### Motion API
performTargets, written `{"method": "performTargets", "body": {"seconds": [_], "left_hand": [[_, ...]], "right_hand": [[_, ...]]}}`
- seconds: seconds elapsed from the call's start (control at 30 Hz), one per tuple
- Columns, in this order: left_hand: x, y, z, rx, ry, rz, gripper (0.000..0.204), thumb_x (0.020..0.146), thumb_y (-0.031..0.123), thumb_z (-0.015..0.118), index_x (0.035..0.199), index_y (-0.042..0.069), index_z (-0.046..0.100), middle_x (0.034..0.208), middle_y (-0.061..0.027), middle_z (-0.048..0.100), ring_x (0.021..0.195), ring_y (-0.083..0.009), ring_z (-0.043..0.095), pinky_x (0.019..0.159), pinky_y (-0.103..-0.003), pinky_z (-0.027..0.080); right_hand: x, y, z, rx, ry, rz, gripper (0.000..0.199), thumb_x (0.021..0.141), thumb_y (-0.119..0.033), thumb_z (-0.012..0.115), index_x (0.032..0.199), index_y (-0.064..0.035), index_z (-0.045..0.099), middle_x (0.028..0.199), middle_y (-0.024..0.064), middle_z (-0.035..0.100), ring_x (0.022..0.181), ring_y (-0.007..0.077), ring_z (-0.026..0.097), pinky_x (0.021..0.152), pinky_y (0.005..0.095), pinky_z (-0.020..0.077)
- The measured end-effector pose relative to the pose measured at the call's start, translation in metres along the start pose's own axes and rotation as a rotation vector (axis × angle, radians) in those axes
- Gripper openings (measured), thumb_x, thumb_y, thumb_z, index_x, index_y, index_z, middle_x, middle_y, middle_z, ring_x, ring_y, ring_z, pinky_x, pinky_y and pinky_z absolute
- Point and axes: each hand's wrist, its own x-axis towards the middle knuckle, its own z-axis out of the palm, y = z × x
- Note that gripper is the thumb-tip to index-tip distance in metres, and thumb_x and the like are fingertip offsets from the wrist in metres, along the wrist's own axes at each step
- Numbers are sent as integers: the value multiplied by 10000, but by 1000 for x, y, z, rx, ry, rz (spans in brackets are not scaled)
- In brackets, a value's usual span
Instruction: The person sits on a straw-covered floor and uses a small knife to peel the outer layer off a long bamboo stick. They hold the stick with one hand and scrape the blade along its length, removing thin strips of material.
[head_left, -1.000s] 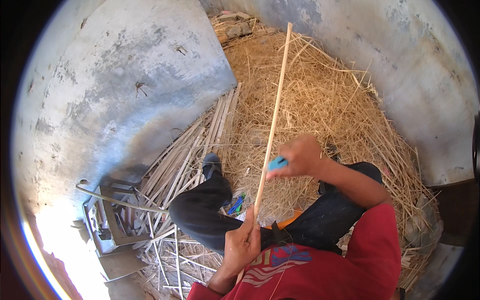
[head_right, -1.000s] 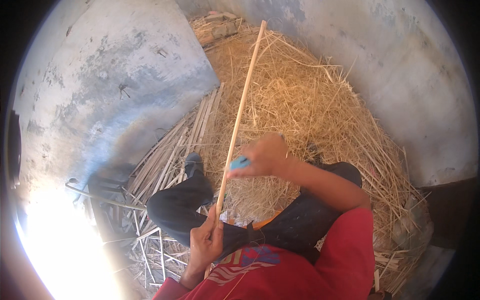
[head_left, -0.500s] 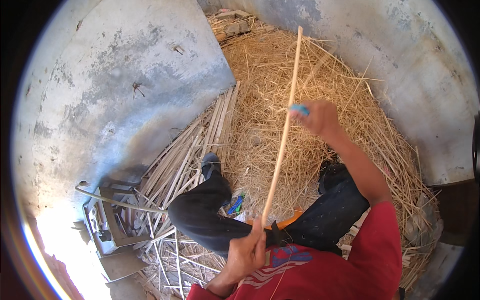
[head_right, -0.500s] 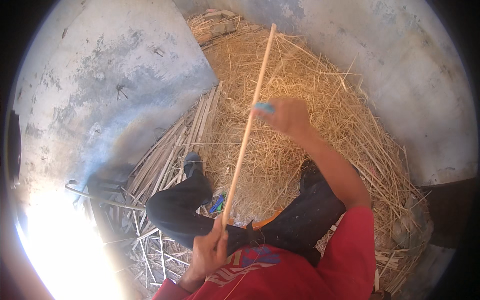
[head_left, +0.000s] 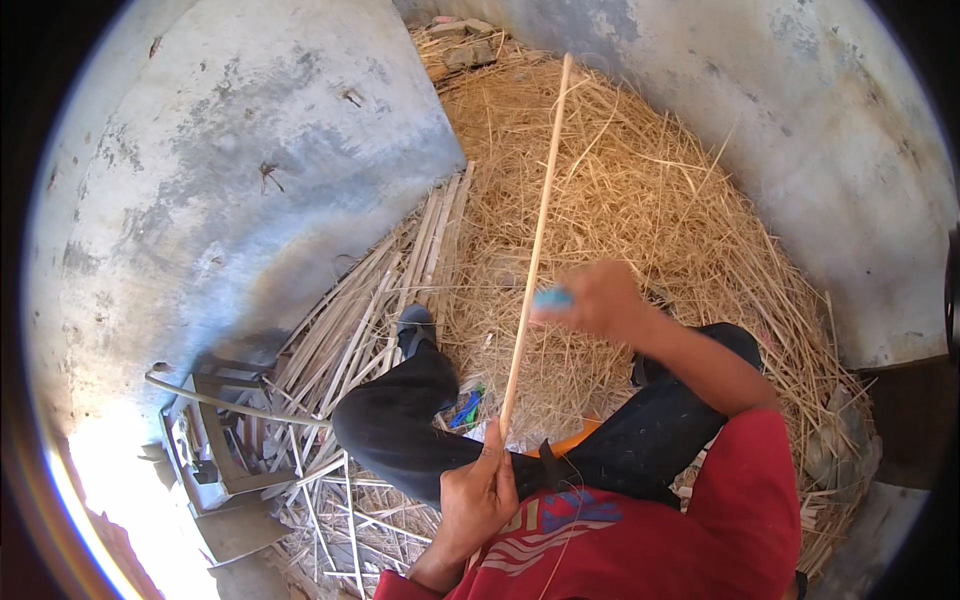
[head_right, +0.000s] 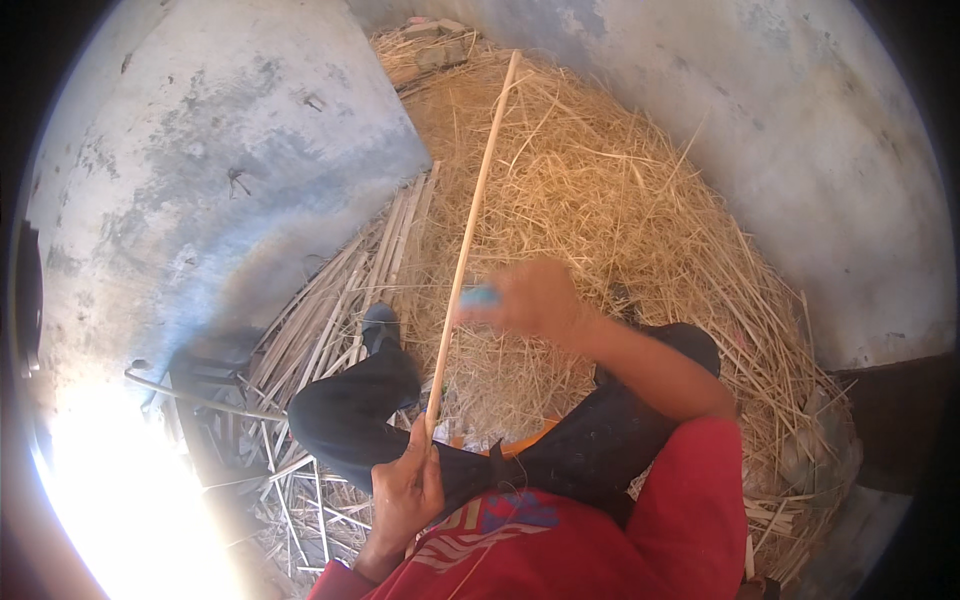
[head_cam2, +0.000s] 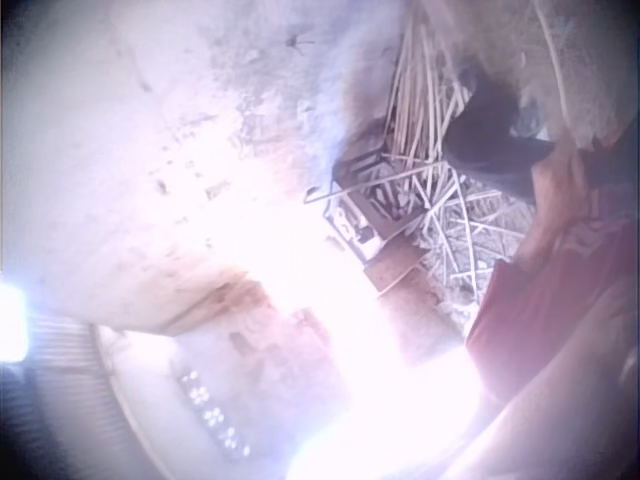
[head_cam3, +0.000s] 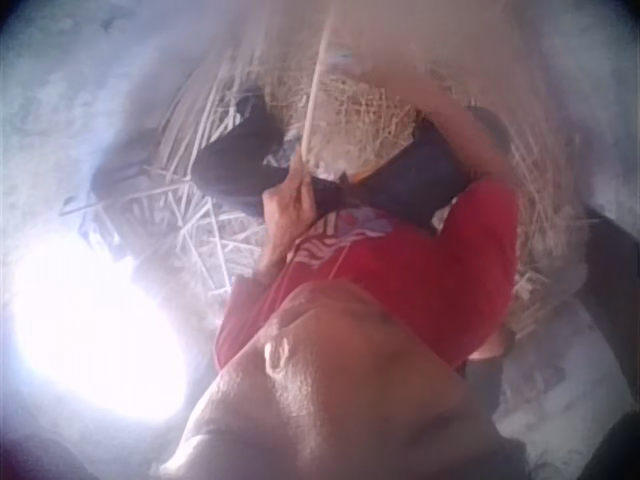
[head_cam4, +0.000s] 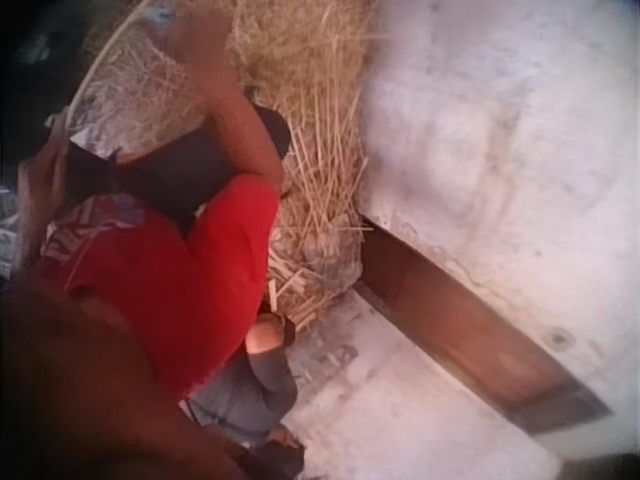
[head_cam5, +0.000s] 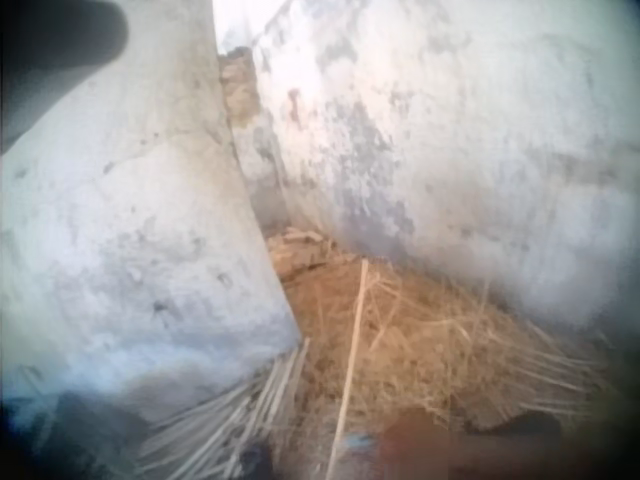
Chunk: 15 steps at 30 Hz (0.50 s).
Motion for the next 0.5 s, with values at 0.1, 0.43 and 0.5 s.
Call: {"method": "performTargets", "body": {"seconds": [0.1,0.43,0.5], "left_hand": [[4,2,1,20,-29,-9,400,871,10,554,1259,-84,527,568,-183,538,479,-164,591,477,-294,445],[-4,-8,5,23,29,77,435,841,30,599,1260,-67,534,490,-137,498,402,-248,561,407,-342,422],[-1,-7,6,9,33,71,431,843,29,597,1258,-69,535,493,-138,500,404,-246,564,410,-341,425]], "right_hand": [[8,31,9,-27,-71,205,705,788,-777,468,546,-126,584,427,36,476,376,204,500,387,356,403],[20,50,10,-10,-15,176,753,745,-822,461,501,-117,566,414,44,474,364,190,495,360,354,378],[15,44,17,2,-25,220,754,747,-825,456,474,-127,533,404,31,455,348,180,466,347,351,360]]}}
